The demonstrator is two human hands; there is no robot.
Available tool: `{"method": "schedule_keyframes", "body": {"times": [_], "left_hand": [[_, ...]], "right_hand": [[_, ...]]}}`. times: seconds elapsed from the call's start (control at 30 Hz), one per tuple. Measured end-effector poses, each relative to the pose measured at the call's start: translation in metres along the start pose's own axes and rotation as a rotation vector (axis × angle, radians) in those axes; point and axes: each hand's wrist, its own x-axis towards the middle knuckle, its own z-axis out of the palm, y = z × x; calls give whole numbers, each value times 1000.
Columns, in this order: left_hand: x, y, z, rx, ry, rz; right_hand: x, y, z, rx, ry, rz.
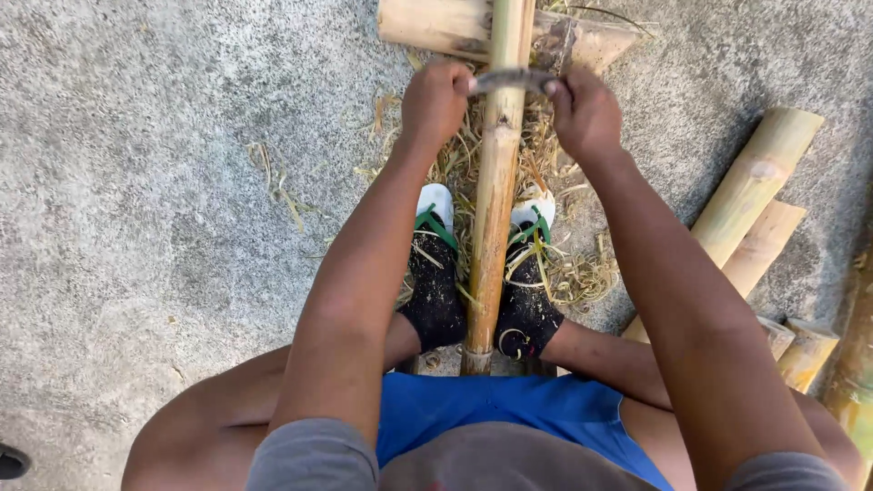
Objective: Scraping and shaping bamboo poles using a sickle or hook knife.
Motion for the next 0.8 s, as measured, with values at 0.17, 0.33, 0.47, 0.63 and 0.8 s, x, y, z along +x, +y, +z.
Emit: {"method": "schedule_keyframes", "body": {"times": [0.17,0.33,0.47,0.63,0.8], "left_hand": [[-17,-3,4,-20,72,6],[-12,12,-11,68,-115,-71],[-6,14,-26,-129,-361,-349],[6,9,-16,-90,23,-16],[1,-7,3,-65,203,130]], "right_hand": [[-31,-7,10,116,198,-81],[-33,-50,-32,367,-249,483],[-15,-28,-33,437,-447,485],[8,-21,-20,159,-81,82],[14,-12,-7,-71,180,-266]]}}
